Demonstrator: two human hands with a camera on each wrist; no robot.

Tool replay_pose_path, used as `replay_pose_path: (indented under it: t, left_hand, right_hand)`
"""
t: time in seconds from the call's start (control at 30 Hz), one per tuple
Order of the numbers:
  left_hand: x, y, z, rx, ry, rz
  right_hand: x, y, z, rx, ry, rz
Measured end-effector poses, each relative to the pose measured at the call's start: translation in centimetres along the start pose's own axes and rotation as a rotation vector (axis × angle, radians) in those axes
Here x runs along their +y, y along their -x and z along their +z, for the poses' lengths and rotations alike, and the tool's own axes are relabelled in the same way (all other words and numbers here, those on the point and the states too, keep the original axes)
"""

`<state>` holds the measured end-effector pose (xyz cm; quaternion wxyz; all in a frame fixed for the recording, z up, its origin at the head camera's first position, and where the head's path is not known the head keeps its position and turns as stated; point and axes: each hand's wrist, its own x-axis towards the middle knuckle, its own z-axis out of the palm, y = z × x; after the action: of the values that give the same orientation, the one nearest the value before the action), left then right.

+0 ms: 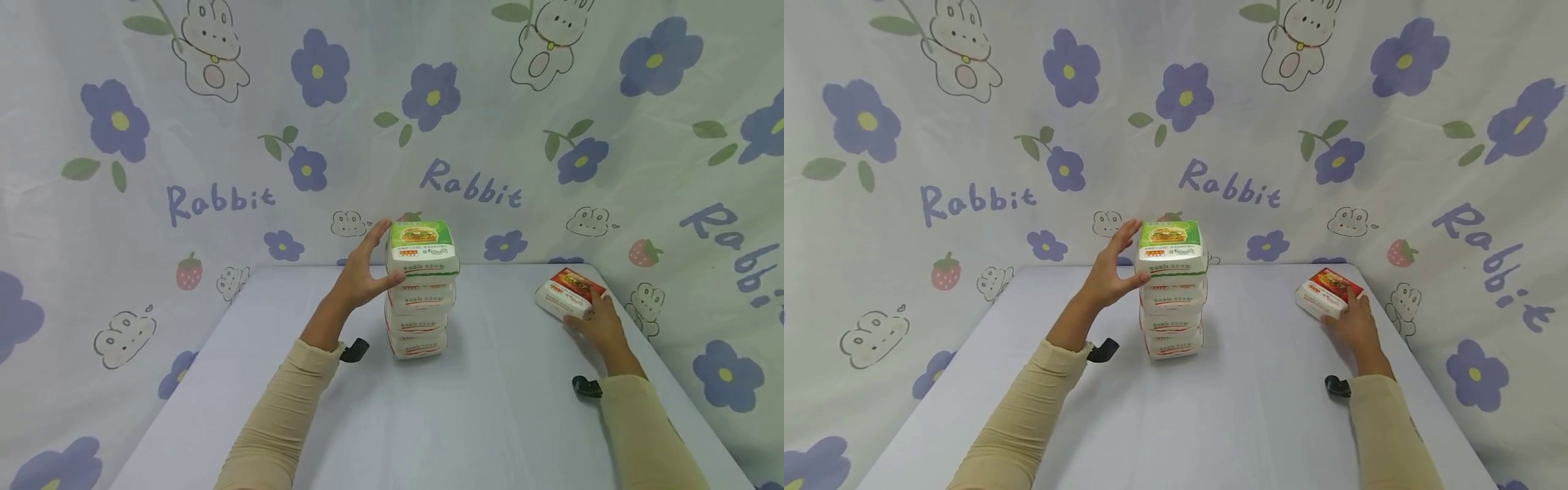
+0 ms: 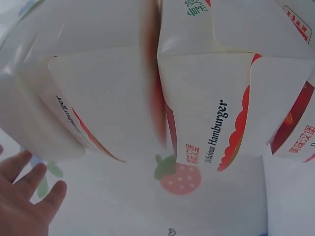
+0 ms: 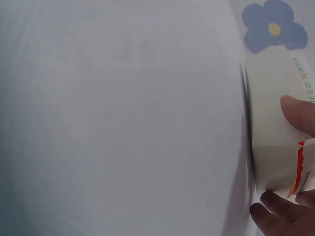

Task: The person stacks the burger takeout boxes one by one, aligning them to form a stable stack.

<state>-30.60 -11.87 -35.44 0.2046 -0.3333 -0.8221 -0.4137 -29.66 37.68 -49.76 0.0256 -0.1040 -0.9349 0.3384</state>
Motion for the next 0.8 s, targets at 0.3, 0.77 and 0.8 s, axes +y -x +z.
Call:
replay_pose_path:
  t: [0.3,0.77,0.8]
  left_hand:
    - [-0.1,0.0,0.3,0.005,-0.010,0.019]
    - [0.0,-0.4,0.3,0.024,0.000,0.041]
    - [0.1,-0.4,0.3,0.023,0.003,0.042]
  right_hand:
    - [0.1,0.2,0.2,-0.034,-0.009,-0.007]
    - [-2.5,1.1,-1.1,-0.099,0.004,-0.063]
    - [-2.7,1.1,-1.3,-0.108,0.006,-0.070]
